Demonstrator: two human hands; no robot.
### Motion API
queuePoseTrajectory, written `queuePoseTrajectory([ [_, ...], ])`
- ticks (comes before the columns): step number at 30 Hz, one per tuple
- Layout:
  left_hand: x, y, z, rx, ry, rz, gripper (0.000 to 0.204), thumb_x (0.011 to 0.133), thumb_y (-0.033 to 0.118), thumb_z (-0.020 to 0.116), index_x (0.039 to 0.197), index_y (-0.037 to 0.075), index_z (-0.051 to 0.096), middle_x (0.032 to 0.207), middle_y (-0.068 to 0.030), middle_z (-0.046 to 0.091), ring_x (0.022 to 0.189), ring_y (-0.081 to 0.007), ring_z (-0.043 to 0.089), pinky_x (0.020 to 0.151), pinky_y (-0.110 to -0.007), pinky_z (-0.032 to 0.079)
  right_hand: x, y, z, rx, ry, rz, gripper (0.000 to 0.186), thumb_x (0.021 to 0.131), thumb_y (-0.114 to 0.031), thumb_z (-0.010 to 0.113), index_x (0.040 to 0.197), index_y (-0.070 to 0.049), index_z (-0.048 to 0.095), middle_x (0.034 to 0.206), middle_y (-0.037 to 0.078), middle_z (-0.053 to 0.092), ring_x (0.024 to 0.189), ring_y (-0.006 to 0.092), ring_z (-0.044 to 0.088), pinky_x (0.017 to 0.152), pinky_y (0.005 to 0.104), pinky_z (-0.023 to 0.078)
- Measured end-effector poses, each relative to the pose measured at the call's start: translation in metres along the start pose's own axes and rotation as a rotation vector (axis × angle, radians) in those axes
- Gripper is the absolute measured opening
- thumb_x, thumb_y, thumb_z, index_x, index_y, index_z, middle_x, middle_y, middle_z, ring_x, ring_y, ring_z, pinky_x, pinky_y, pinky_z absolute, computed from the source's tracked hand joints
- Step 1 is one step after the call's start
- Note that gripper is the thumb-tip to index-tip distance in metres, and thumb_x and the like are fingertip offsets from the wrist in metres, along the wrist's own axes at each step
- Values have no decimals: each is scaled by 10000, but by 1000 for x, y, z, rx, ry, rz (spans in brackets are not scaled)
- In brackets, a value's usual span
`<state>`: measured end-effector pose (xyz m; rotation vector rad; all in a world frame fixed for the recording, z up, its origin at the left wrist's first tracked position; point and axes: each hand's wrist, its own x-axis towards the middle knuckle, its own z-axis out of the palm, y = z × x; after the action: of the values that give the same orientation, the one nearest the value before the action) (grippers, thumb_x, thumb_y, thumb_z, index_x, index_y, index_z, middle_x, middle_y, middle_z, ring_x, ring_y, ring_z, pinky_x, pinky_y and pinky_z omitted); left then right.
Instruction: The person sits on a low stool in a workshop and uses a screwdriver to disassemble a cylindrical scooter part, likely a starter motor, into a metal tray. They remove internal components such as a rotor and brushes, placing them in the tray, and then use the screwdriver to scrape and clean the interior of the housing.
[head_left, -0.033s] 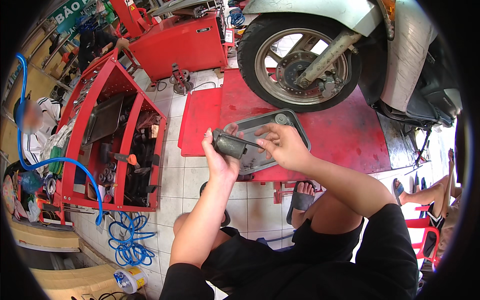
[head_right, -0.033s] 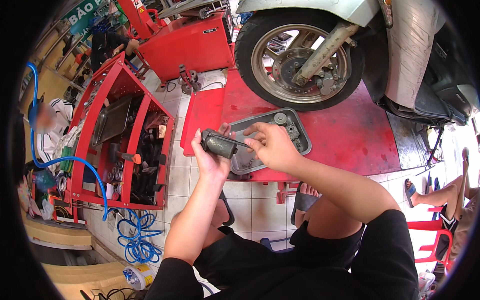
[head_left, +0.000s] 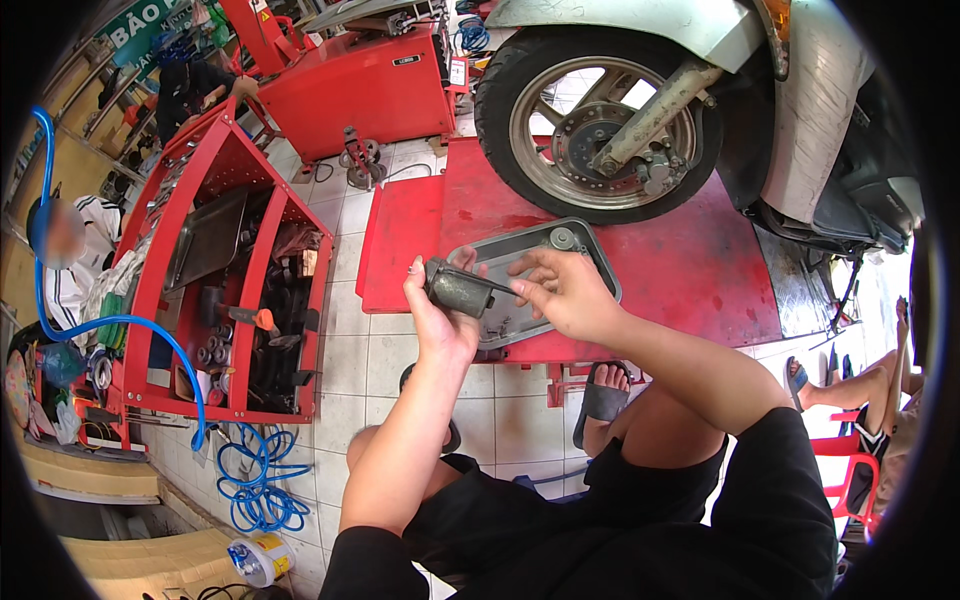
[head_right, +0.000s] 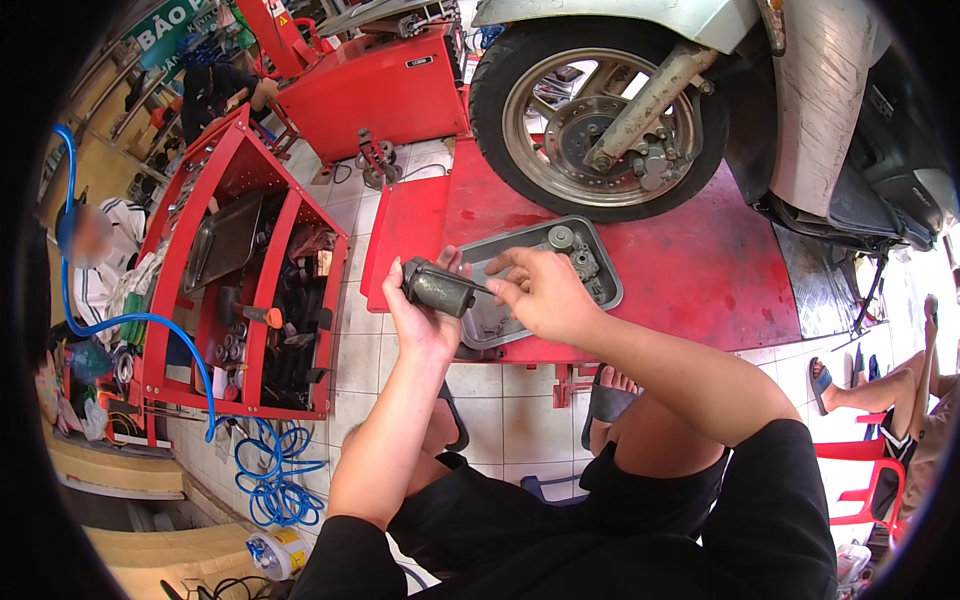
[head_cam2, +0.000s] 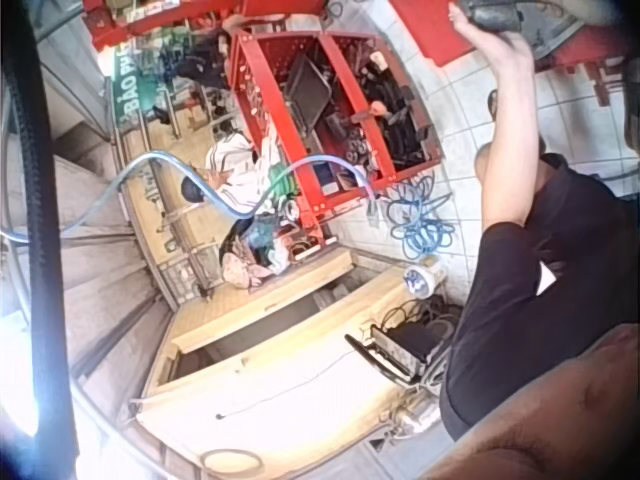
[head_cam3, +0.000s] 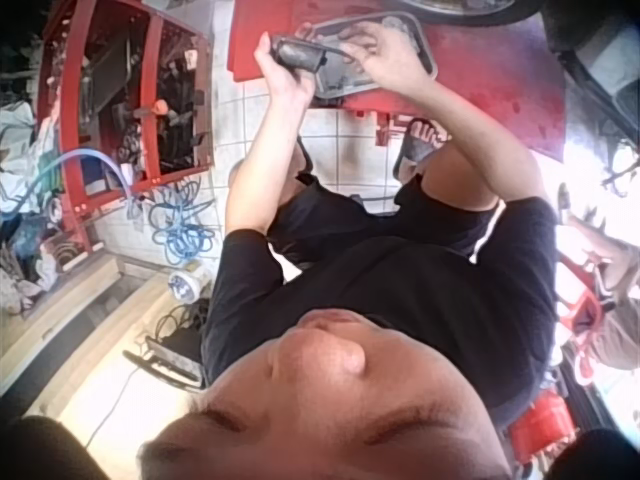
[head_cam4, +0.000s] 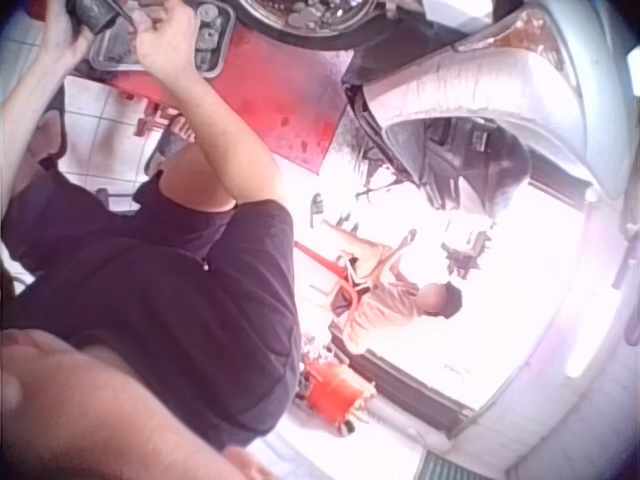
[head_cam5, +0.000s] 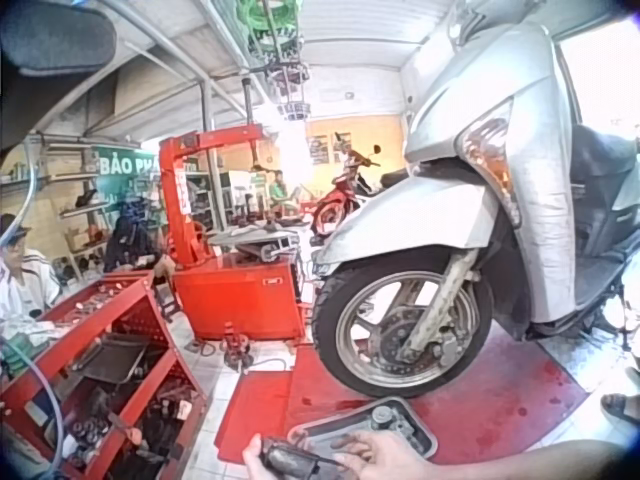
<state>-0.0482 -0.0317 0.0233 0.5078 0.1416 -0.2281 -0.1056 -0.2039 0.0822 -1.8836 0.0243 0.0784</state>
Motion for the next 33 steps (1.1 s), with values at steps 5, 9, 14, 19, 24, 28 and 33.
queuePoseTrajectory([
  [5,-1,-2,0,-17,9,-17,372,969,462,503,1141,134,464,1184,-190,630,1232,-309,551,1116,-482,381,-5,-3,0,-219,-13,-109,300,879,-84,733,1132,53,649,806,60,670,623,93,624,593,281,495],
  [9,0,-1,0,-14,2,-13,382,967,467,505,1140,129,463,1201,-194,622,1238,-311,545,1116,-485,379,-2,4,1,-88,9,-67,318,867,-96,750,1136,45,654,802,59,665,595,83,587,580,281,483],
  [14,0,-1,0,-28,-8,-21,382,969,467,500,1134,124,464,1208,-194,615,1245,-314,538,1109,-487,385,-1,-2,5,-56,-3,45,333,856,-87,760,1148,34,657,771,58,658,583,84,583,567,281,474],
  [19,-1,-2,1,-18,-10,-14,396,974,474,494,1144,118,460,1219,-196,611,1247,-315,537,1097,-487,397,-7,-3,4,-221,25,-112,294,879,-89,742,1131,39,661,768,77,695,579,95,592,565,288,480],
  [24,0,0,1,-15,-8,-12,382,974,469,496,1144,130,455,1218,-198,613,1252,-317,535,1101,-490,397,-4,2,6,-18,50,-33,319,857,-105,770,1113,51,663,797,85,715,569,96,591,568,284,475],
  [28,-2,0,4,-8,4,3,434,962,487,504,1123,85,477,1219,-213,609,1257,-330,528,1109,-478,407,-5,-6,4,-84,39,-33,326,851,-93,773,1117,56,657,799,84,716,565,88,585,567,281,474],
  [33,-4,-1,4,-3,2,8,460,951,497,518,1108,66,495,1212,-218,610,1260,-335,523,1115,-476,410,-7,3,3,-180,42,-118,332,845,-84,781,1120,54,657,796,81,715,570,76,586,557,266,468],
])
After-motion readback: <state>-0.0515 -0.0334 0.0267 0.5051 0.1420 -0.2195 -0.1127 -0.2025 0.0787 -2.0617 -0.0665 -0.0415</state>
